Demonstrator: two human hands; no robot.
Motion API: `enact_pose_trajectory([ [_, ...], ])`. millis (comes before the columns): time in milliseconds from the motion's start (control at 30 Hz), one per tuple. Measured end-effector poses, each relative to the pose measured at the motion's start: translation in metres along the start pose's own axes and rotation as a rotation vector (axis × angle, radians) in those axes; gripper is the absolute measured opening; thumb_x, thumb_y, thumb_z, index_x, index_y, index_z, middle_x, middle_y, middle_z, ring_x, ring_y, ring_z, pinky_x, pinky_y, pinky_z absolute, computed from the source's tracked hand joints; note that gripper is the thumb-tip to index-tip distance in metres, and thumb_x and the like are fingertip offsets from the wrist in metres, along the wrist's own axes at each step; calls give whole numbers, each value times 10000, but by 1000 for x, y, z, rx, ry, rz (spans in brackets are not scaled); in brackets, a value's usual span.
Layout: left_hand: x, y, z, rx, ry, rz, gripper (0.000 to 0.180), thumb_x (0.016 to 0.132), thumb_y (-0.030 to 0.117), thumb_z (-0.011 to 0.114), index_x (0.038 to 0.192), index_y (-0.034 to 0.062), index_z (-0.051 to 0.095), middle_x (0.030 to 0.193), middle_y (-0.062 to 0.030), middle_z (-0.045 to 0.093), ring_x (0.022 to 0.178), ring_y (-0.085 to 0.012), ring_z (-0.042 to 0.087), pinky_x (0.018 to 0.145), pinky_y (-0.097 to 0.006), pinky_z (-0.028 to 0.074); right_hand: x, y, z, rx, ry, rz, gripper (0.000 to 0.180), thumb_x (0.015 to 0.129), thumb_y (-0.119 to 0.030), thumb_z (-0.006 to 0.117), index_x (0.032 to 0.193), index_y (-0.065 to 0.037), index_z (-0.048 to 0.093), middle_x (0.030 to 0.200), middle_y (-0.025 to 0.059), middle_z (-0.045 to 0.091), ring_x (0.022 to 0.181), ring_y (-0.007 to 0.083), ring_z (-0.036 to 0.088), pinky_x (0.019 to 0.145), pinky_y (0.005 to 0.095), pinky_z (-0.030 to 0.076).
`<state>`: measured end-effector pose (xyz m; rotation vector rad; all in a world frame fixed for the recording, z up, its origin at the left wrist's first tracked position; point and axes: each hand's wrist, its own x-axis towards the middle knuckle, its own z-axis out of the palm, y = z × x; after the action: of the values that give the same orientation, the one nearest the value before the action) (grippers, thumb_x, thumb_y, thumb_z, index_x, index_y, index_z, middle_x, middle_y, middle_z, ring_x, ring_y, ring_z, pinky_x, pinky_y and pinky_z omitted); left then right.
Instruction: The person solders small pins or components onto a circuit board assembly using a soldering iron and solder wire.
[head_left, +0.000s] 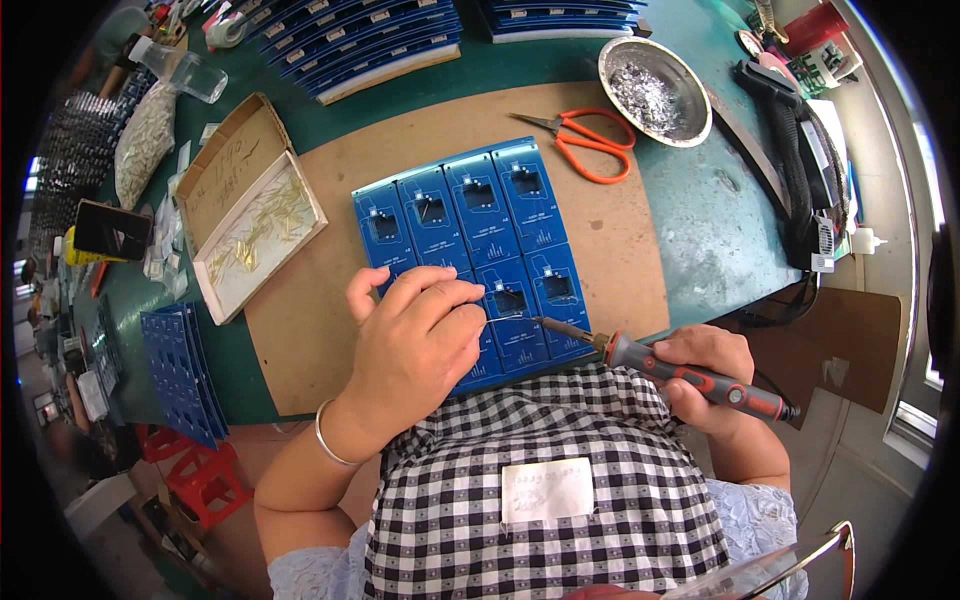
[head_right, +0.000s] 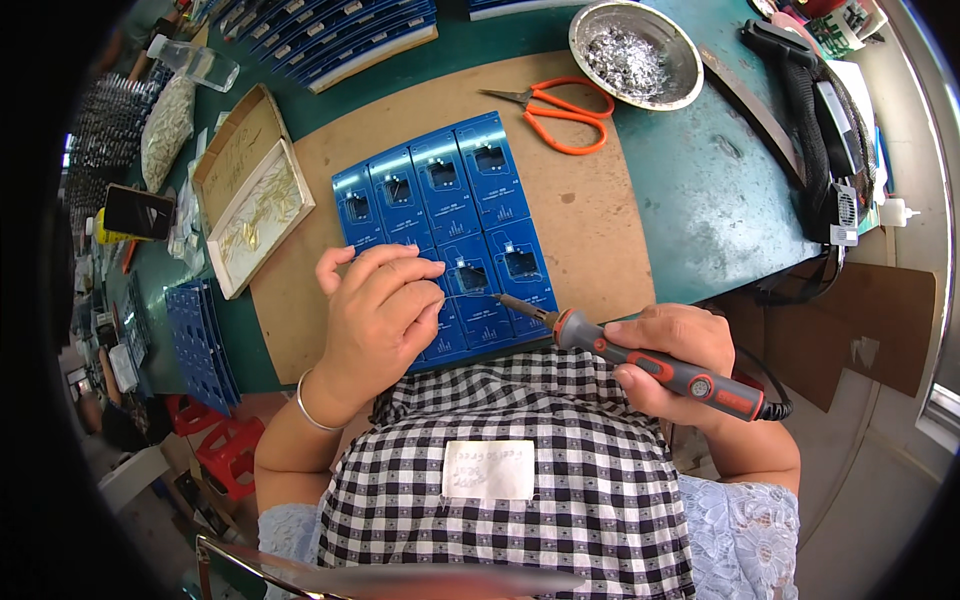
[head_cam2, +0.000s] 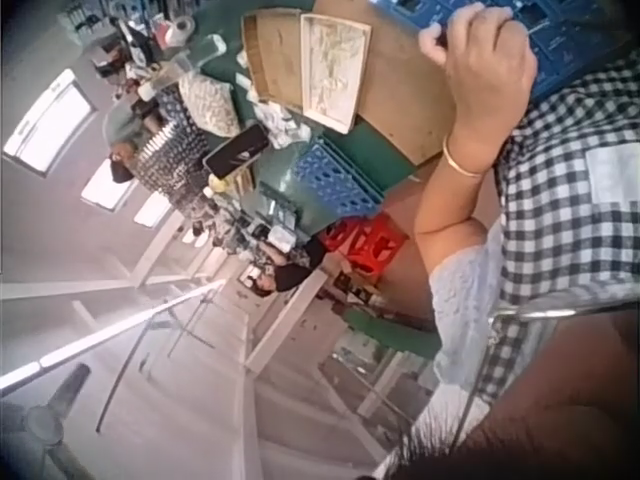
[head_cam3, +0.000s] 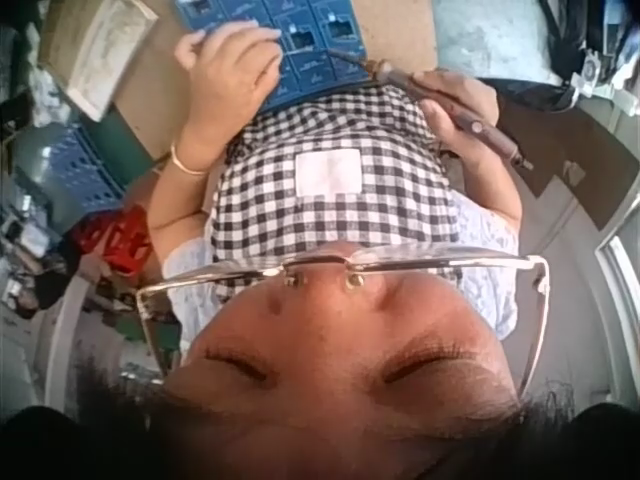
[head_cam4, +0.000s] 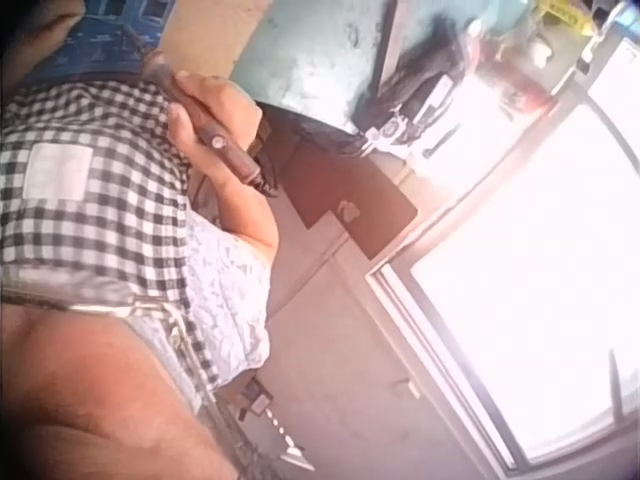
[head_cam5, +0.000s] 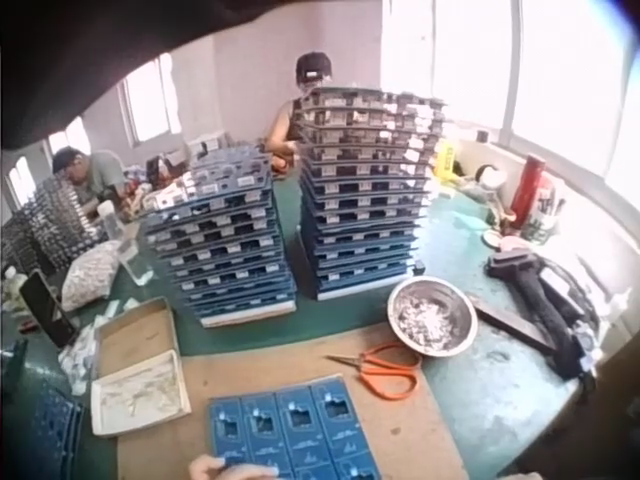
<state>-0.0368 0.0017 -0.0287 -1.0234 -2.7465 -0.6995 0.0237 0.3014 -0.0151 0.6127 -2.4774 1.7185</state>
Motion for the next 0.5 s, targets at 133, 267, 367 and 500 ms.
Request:
enact_pose_trajectory([
  [133,-1,0,3,33,-13,18,162,699,122,713,842,142,639,1032,30,623,1048,-187,564,933,-491,277,4,0,2,-20,-14,-1,276,726,-144,719,933,28,657,688,121,650,575,246,646,534,318,512],
  [267,-1,0,4,27,5,20,167,693,122,717,839,143,638,1028,29,620,1049,-186,562,937,-493,274,8,1,4,-20,-22,2,288,713,-131,725,943,31,661,691,127,649,579,250,647,534,318,512],
  [367,0,0,3,25,-1,18,171,691,121,720,838,144,638,1027,28,618,1049,-186,561,939,-494,274,10,1,5,-40,-27,-16,291,709,-122,729,948,32,664,691,129,649,574,250,644,529,319,510],
  [500,1,2,4,32,-10,17,162,691,108,717,826,146,636,1042,30,622,1054,-190,563,940,-485,270,12,0,6,-38,-53,-27,294,707,-119,732,951,30,662,687,129,646,565,246,639,520,319,504],
])
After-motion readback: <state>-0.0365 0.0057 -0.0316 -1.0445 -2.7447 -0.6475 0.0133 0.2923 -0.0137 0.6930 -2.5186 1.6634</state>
